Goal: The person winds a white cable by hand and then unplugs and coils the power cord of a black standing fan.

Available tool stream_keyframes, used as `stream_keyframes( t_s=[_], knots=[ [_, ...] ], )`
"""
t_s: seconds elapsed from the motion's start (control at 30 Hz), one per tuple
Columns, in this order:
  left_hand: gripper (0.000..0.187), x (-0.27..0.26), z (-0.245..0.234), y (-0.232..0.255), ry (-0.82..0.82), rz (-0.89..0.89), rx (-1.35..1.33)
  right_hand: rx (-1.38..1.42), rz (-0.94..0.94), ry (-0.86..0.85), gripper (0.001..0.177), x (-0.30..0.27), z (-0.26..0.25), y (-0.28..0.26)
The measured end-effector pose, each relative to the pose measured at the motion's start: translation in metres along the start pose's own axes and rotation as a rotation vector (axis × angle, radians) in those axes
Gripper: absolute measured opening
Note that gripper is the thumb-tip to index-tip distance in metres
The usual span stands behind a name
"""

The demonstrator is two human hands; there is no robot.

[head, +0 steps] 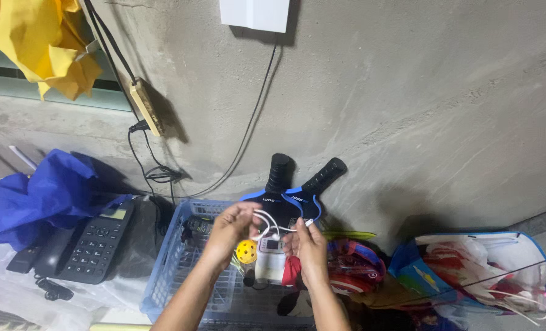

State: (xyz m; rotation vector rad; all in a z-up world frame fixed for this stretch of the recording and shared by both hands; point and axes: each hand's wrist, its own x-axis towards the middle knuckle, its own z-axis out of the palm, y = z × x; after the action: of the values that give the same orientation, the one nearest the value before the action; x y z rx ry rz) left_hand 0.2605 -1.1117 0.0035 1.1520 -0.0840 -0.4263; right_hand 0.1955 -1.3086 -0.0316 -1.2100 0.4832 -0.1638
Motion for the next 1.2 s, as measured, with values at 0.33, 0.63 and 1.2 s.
stream_keyframes(
  t_s=[0.33, 0.63, 1.2],
  knots=[
    [0.033, -0.001, -0.005, -0.001, 0.209, 0.209, -0.054, -0.025, 0.037, 0.031, 0.026, 0.005, -0.002, 0.012],
    [0.028, -0.005, 0.015, -0.012, 0.109, 0.142, -0.002, 0.087, 0.032, -0.037, 0.032, 0.0, 0.004, 0.012],
    [0.022, -0.017, 0.045, 0.006, 0.25, 0.199, 0.599, -0.095, -0.035, -0.17, 0.028, -0.008, 0.016, 0.002]
  ],
)
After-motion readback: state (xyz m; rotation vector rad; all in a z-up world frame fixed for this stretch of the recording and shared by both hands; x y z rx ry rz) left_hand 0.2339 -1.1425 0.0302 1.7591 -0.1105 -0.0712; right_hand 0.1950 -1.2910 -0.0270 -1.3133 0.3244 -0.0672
